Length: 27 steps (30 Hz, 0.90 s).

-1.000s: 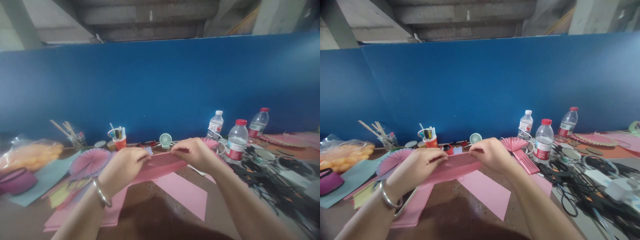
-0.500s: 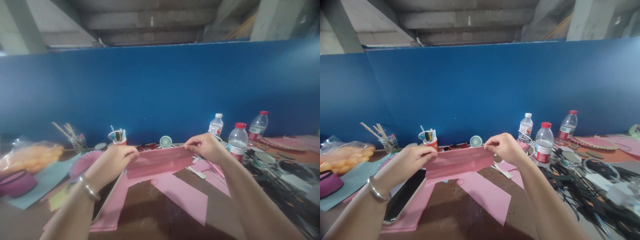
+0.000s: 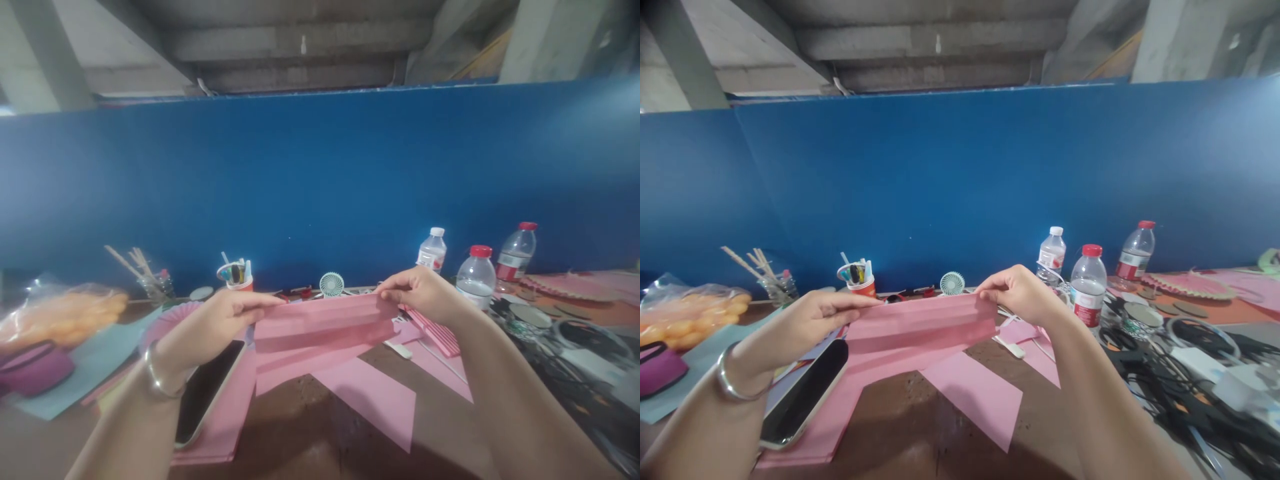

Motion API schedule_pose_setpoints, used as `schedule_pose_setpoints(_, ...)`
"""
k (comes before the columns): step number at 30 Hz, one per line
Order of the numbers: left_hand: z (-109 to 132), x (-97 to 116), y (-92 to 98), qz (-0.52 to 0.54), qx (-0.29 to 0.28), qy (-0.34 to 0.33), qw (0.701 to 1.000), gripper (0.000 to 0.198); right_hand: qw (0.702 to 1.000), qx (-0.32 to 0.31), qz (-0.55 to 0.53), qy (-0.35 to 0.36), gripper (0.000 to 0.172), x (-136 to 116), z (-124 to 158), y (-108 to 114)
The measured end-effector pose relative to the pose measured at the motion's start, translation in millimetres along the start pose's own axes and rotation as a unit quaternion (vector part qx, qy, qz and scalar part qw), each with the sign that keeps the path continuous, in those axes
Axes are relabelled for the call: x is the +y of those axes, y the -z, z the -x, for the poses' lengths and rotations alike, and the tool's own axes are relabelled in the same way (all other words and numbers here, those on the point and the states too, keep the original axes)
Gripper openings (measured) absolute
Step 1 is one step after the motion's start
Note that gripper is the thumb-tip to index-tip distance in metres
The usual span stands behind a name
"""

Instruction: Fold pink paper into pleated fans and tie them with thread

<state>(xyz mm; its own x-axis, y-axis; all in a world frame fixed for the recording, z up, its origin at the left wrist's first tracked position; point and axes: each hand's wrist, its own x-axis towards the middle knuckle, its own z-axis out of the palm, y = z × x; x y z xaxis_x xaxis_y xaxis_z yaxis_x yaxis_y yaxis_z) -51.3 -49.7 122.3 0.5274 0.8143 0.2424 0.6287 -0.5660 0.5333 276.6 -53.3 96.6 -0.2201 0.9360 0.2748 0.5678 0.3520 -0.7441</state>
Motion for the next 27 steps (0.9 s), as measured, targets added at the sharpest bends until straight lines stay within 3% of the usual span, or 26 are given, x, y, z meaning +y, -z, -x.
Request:
schedule_pose_setpoints(3, 3, 3, 3.6, -0.011, -0.034, 0.005, 0.999, 0.033, 1.0, -0.002, 0.006, 0.002, 0.024, 0, -1, -1)
schedule_pose_setpoints(6, 7, 5, 5.2, -0.091, -0.079, 0.033, 0.992, 0.038, 1.0, -0.008, 0.027, 0.005, 0.021, -2, -2, -5)
schedule_pose_setpoints(10, 9, 8, -3.8, -0.176, -0.098, 0.028, 0.979, 0.039, 0.998, -0.028, 0.055, 0.011, 0.02, -7, -4, -15)
schedule_pose_setpoints(15, -4, 13, -30.2, -0.19, -0.085, 0.019, 0.978, 0.029, 0.994, -0.053, 0.078, 0.052, 0.019, -14, -4, -31)
schedule_pose_setpoints(18, -12, 12, -43.2, -0.172, -0.067, 0.023, 0.982, 0.028, 0.986, -0.029, 0.148, 0.071, 0.02, -19, -2, -41)
schedule_pose_setpoints(22, -17, 9, -51.4, -0.172, -0.051, 0.018, 0.984, 0.028, 0.956, 0.002, 0.261, 0.133, 0.023, -28, 1, -57)
schedule_pose_setpoints(27, -17, 13, -57.5, -0.172, -0.054, 0.006, 0.984, 0.023, 0.921, -0.01, 0.342, 0.188, 0.018, -32, -1, -83)
